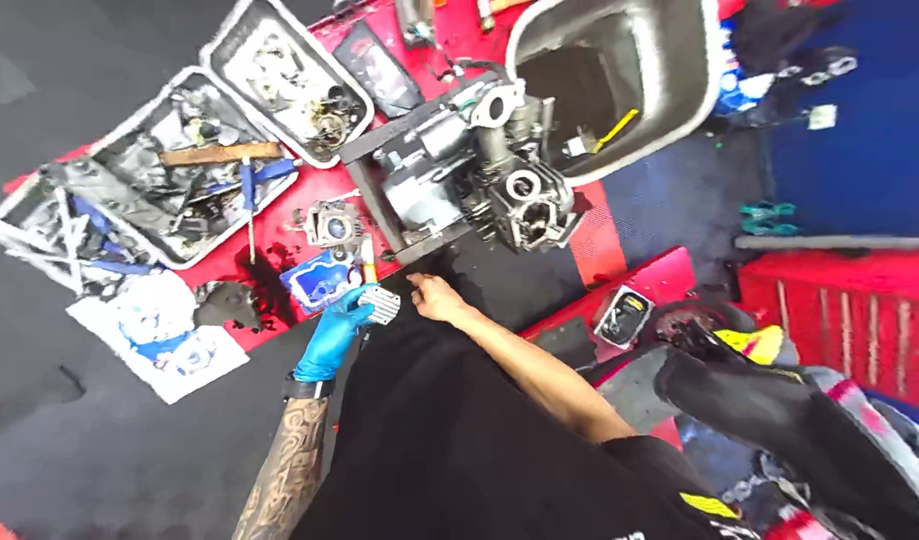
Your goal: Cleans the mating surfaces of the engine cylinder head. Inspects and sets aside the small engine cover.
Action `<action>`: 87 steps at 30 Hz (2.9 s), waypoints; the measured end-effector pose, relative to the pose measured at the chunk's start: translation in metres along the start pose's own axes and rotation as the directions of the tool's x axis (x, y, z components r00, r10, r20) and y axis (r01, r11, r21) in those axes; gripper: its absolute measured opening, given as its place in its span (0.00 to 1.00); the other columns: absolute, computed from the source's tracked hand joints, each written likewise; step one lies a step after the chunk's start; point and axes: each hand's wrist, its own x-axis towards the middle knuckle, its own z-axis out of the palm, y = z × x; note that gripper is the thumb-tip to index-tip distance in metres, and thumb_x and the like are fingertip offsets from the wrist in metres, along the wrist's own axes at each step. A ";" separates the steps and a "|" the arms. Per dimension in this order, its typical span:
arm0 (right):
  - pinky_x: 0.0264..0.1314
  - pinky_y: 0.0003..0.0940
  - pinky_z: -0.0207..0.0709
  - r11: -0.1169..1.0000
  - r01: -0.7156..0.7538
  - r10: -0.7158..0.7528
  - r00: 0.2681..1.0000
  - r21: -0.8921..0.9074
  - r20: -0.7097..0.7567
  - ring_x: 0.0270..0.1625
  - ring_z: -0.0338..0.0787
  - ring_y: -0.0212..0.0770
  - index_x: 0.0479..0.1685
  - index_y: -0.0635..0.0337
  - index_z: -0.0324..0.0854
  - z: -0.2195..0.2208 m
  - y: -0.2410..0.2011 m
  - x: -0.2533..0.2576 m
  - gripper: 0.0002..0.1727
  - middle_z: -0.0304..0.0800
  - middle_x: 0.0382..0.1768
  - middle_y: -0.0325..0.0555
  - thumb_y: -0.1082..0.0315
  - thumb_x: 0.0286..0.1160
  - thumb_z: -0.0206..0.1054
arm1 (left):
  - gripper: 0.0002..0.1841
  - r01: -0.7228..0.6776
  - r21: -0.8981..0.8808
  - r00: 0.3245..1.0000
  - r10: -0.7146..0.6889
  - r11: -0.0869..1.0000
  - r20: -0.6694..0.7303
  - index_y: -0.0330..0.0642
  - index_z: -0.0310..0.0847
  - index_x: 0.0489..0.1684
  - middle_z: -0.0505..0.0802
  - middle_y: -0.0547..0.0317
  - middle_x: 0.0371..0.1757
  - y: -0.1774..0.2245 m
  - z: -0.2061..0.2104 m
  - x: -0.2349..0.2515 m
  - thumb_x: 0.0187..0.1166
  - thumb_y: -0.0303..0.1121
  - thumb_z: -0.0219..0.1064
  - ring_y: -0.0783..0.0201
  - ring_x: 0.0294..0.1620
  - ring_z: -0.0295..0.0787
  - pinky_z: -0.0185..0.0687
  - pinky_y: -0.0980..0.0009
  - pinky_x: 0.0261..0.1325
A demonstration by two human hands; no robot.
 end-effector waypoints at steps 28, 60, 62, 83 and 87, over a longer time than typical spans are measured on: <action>0.63 0.43 0.85 0.988 0.152 -0.047 0.270 -0.005 -0.962 0.64 0.86 0.48 0.75 0.62 0.79 -0.160 -0.014 -0.132 0.41 0.84 0.64 0.55 0.54 0.55 0.81 | 0.12 -0.591 0.742 0.669 0.706 0.315 0.233 0.51 0.92 0.56 0.93 0.66 0.43 0.176 0.203 0.021 0.80 0.41 0.73 0.76 0.37 0.87 0.87 0.74 0.45; 0.66 0.37 0.86 0.921 0.357 0.031 0.338 0.158 -0.941 0.62 0.89 0.42 0.72 0.65 0.81 -0.165 -0.019 -0.150 0.36 0.87 0.62 0.53 0.63 0.59 0.85 | 0.08 -0.481 0.722 0.865 0.404 0.498 0.299 0.47 0.87 0.46 0.96 0.64 0.35 0.212 0.195 0.020 0.76 0.37 0.76 0.68 0.33 0.95 0.93 0.65 0.41; 0.67 0.36 0.86 0.856 0.420 0.139 0.378 0.303 -0.915 0.60 0.91 0.37 0.70 0.64 0.83 -0.165 -0.017 -0.150 0.26 0.91 0.59 0.49 0.68 0.71 0.77 | 0.08 -0.471 0.731 0.866 0.418 0.494 0.275 0.48 0.88 0.44 0.96 0.64 0.35 0.211 0.195 0.021 0.75 0.38 0.77 0.66 0.33 0.95 0.94 0.63 0.41; 0.41 0.25 0.88 0.647 0.571 0.207 0.505 0.504 -0.838 0.36 0.93 0.28 0.44 0.63 0.91 -0.196 0.016 -0.137 0.07 0.97 0.38 0.41 0.76 0.69 0.75 | 0.09 -0.509 0.644 0.855 0.422 0.571 0.301 0.45 0.90 0.51 0.96 0.64 0.39 0.211 0.197 0.019 0.80 0.37 0.73 0.68 0.39 0.95 0.93 0.67 0.47; 0.43 0.26 0.89 0.642 0.587 0.188 0.503 0.493 -0.843 0.37 0.93 0.29 0.43 0.63 0.91 -0.195 0.017 -0.136 0.07 0.97 0.38 0.41 0.76 0.68 0.75 | 0.08 -0.516 0.660 0.854 0.389 0.547 0.345 0.45 0.89 0.51 0.96 0.63 0.39 0.215 0.193 0.021 0.81 0.36 0.73 0.67 0.38 0.95 0.94 0.66 0.47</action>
